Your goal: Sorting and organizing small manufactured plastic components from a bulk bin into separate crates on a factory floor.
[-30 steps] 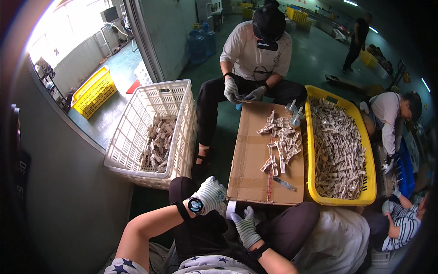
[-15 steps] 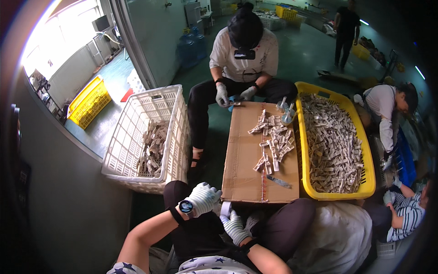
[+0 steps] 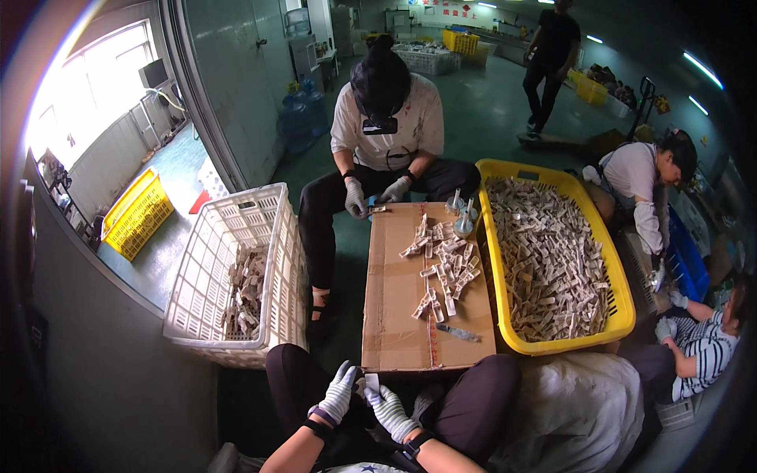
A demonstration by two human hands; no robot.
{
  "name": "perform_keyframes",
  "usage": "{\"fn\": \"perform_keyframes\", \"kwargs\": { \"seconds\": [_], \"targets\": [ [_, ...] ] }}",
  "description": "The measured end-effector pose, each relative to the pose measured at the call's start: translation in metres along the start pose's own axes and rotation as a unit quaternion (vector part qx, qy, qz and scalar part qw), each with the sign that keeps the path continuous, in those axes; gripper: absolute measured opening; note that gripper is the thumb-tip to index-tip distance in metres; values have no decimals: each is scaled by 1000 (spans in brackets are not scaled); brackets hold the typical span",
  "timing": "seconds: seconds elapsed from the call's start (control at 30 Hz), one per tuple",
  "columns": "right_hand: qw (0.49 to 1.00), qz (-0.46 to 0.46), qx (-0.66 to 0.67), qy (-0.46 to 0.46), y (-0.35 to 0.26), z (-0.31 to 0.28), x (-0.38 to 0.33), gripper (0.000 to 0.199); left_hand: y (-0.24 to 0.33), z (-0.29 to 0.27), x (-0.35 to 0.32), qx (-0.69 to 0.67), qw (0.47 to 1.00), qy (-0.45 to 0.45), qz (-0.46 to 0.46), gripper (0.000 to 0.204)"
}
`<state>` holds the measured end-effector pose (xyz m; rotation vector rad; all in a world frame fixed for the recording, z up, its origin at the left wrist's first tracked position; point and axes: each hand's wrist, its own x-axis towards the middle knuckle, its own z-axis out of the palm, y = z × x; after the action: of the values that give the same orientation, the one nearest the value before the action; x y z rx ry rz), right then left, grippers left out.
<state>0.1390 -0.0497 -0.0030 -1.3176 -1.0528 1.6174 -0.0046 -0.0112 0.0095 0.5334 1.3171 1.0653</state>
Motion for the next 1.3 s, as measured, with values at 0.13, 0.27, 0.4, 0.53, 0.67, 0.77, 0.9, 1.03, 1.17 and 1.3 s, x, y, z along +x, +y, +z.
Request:
{"fn": "perform_keyframes", "kwargs": {
  "seconds": [0.13, 0.27, 0.4, 0.53, 0.67, 0.77, 0.9, 1.03, 1.17, 1.3],
  "targets": [
    [1000, 7, -18, -2, -4, 4, 4, 26, 9, -1, 1, -12, 1000, -15, 10, 55],
    [999, -12, -32, 3, 8, 5, 11, 27, 1, -4, 8, -45, 999, -31, 0, 56],
    [999, -23, -44, -12, 18, 8, 8, 28, -8, -10, 8, -62, 998, -28, 0, 56],
    [999, -19, -8, -25, 35, 1, 17, 28, -9, -2, 9, -85, 996, -26, -5, 58],
    [999, -7, -52, -8, 29, 7, 14, 27, -21, -10, 20, -73, 997, -9, -9, 58],
    [997, -39, -71, 7, 9, -1, 11, 24, -1, 8, 11, -53, 998, -39, 17, 58],
    [998, -63, 1, 11, 24, 3, 17, 28, -14, 2, 18, -49, 998, -44, 5, 57],
    [988, -67, -136, 7, 31, 11, 13, 31, -24, -9, 18, -26, 999, 9, -26, 54],
    [993, -42, -111, -21, 10, 10, 6, 30, 3, -2, -1, -43, 999, -18, 9, 53],
    [997, -53, -65, -4, 22, 5, 22, 29, 1, 6, 9, 5, 1000, -10, -2, 54]
  ]
}}
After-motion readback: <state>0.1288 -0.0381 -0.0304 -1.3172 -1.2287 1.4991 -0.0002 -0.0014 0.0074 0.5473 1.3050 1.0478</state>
